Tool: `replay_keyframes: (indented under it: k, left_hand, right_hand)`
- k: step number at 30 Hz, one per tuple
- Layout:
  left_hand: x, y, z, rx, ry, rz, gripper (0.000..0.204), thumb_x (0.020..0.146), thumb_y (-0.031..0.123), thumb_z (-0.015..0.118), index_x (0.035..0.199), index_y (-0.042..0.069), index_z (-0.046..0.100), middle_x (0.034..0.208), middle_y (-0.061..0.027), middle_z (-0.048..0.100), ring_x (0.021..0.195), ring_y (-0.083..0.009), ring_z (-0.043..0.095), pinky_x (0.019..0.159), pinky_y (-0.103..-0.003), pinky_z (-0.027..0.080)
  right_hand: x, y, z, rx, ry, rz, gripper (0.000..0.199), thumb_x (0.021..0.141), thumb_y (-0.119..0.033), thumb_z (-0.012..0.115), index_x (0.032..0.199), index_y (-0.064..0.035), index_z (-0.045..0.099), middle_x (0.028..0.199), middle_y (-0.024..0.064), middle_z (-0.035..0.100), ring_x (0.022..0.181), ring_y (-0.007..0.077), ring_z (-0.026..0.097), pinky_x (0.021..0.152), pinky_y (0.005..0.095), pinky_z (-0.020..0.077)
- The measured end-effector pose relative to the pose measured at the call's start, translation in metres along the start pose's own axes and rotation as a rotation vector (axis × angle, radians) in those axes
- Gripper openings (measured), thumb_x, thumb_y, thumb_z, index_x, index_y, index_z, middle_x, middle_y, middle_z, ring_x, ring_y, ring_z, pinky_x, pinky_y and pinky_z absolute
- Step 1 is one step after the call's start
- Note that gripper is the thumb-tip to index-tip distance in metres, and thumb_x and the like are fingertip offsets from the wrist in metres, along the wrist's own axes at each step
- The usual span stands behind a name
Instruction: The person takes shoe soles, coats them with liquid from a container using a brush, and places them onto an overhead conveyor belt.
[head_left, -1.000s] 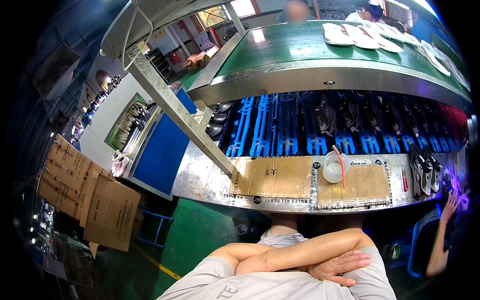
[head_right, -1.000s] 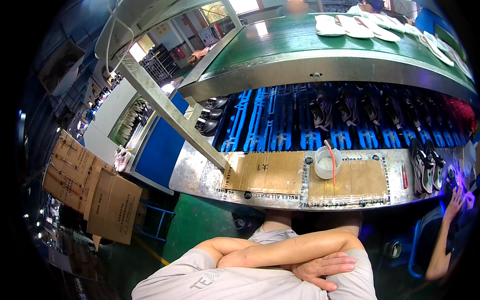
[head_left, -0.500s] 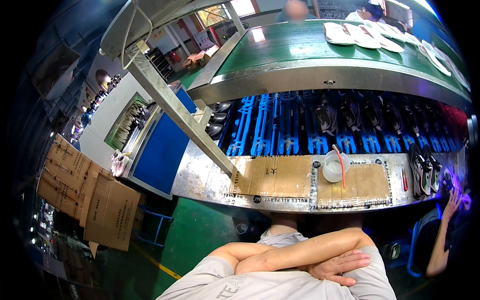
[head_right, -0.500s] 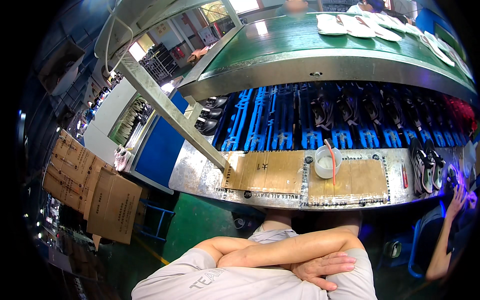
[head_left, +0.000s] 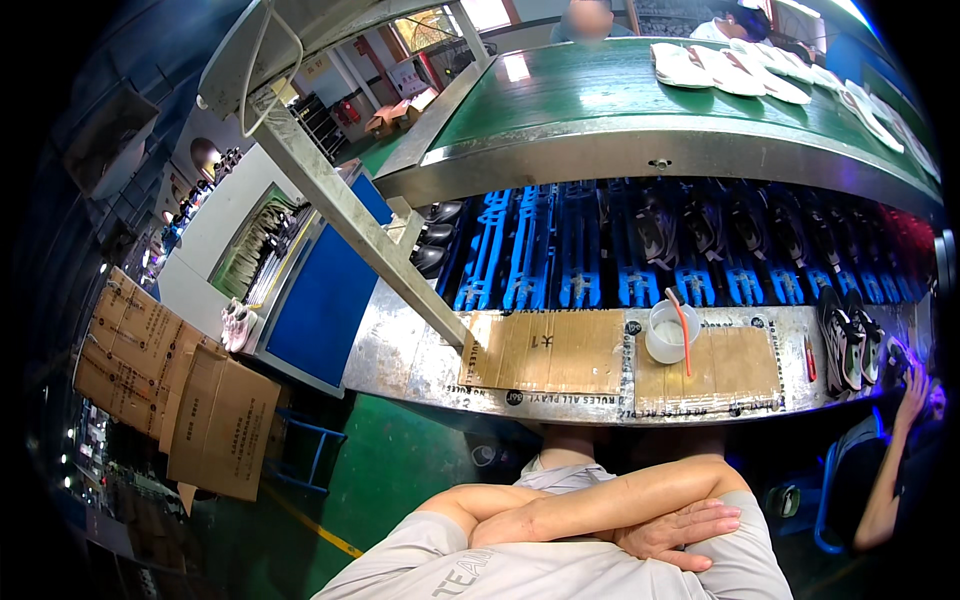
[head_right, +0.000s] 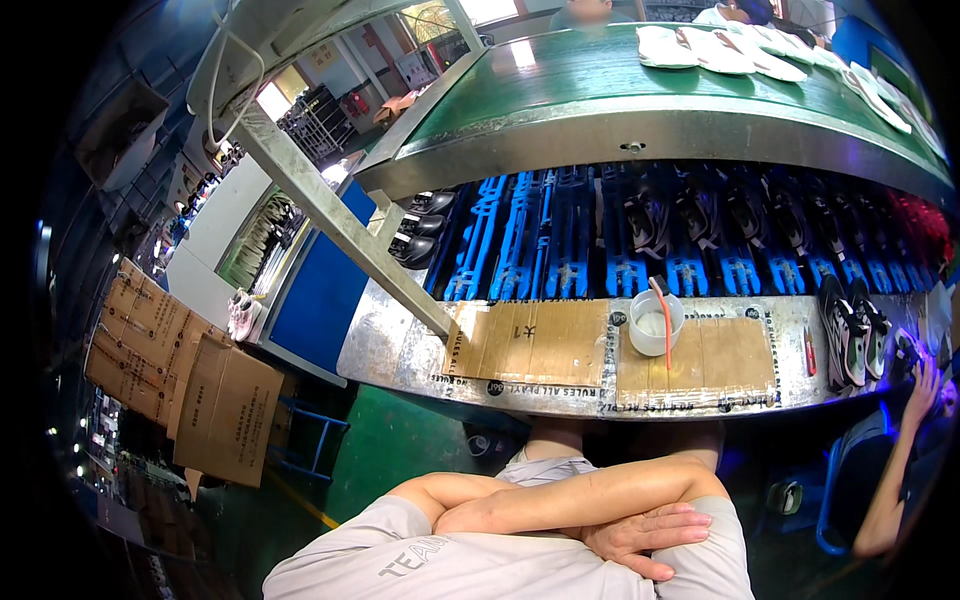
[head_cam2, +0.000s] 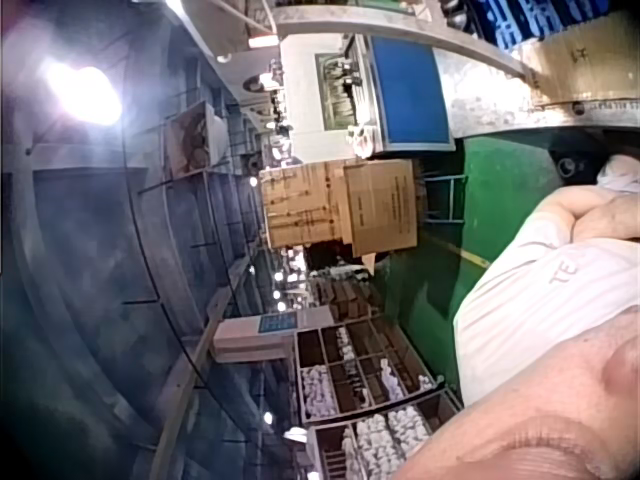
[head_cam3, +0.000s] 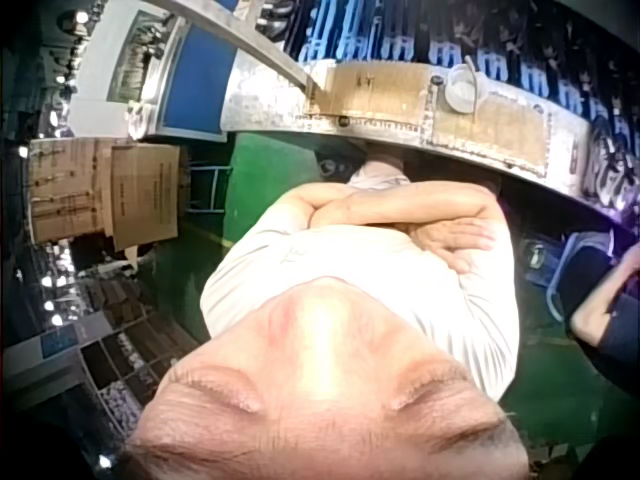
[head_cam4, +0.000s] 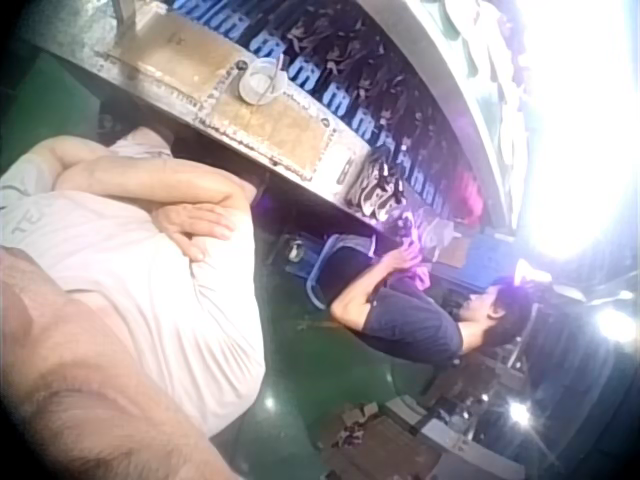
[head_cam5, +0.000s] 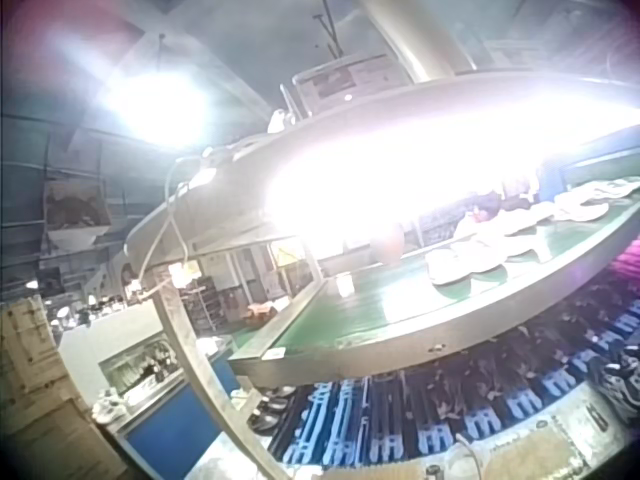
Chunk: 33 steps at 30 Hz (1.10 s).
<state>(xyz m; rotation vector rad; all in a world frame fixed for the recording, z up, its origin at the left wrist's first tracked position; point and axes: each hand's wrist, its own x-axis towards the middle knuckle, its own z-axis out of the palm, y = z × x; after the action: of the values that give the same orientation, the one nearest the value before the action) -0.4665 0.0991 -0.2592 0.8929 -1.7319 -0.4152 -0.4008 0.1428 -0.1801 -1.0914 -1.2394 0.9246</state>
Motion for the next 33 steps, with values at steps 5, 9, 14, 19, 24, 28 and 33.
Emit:
replay_keyframes:
  k: [5,9,14,19,24,28,33]
  left_hand:
    - [-0.001,0.000,0.000,0.002,-0.005,-0.007,0.074,0.101,0.029,0.066,0.153,-0.013,0.034,0.161,-0.0280,0.034,0.154,-0.0347,0.029,0.127,-0.044,0.016]
    - [-0.001,-0.001,0.000,-0.028,-0.018,-0.020,0.074,0.101,0.028,0.065,0.154,-0.013,0.034,0.162,-0.0278,0.033,0.155,-0.0345,0.028,0.127,-0.045,0.016]
    - [-0.001,-0.002,0.000,-0.015,-0.020,-0.008,0.074,0.101,0.028,0.065,0.154,-0.013,0.033,0.162,-0.0279,0.033,0.155,-0.0345,0.027,0.127,-0.044,0.016]
    - [-0.002,-0.001,0.000,-0.010,-0.012,-0.016,0.075,0.101,0.028,0.066,0.154,-0.013,0.033,0.162,-0.0278,0.032,0.155,-0.0344,0.027,0.127,-0.044,0.016]
    - [-0.001,-0.001,0.000,-0.019,-0.014,-0.018,0.075,0.101,0.027,0.066,0.154,-0.013,0.033,0.162,-0.0278,0.032,0.155,-0.0343,0.027,0.127,-0.044,0.015]
    - [-0.001,-0.002,0.002,-0.026,-0.004,-0.005,0.075,0.101,0.027,0.066,0.154,-0.014,0.033,0.162,-0.0278,0.032,0.155,-0.0343,0.027,0.127,-0.044,0.015]
    - [0.000,-0.002,0.001,-0.026,0.000,-0.001,0.075,0.102,0.028,0.064,0.156,-0.011,0.030,0.164,-0.0239,0.031,0.156,-0.0312,0.024,0.128,-0.044,0.013]
  right_hand:
    - [0.000,0.003,0.000,-0.014,-0.014,-0.002,0.032,0.097,-0.007,0.060,0.127,-0.0011,0.066,0.129,0.0129,0.062,0.121,0.0204,0.057,0.102,0.0298,0.0443]
    - [0.001,0.005,0.000,-0.026,-0.024,-0.004,0.032,0.097,-0.007,0.060,0.127,-0.0011,0.066,0.128,0.0130,0.062,0.121,0.0205,0.057,0.102,0.0299,0.0444]
    - [0.002,0.006,-0.001,-0.040,-0.037,-0.006,0.031,0.097,-0.007,0.060,0.127,-0.0011,0.066,0.128,0.0132,0.063,0.120,0.0207,0.058,0.102,0.0301,0.0447]
    - [0.003,0.008,0.000,-0.053,-0.051,-0.008,0.031,0.097,-0.007,0.059,0.127,-0.0011,0.066,0.128,0.0133,0.063,0.120,0.0210,0.058,0.102,0.0303,0.0449]
    - [0.005,0.010,-0.001,-0.067,-0.064,-0.008,0.031,0.097,-0.007,0.059,0.127,-0.0010,0.066,0.127,0.0135,0.063,0.120,0.0212,0.058,0.102,0.0305,0.0451]
    - [0.006,0.012,-0.002,-0.077,-0.076,-0.009,0.031,0.097,-0.007,0.059,0.127,-0.0010,0.066,0.127,0.0136,0.063,0.119,0.0214,0.059,0.101,0.0307,0.0453]
    - [0.004,0.013,-0.003,-0.091,-0.090,-0.009,0.031,0.098,-0.007,0.059,0.127,-0.0010,0.066,0.127,0.0137,0.064,0.119,0.0216,0.059,0.101,0.0309,0.0455]
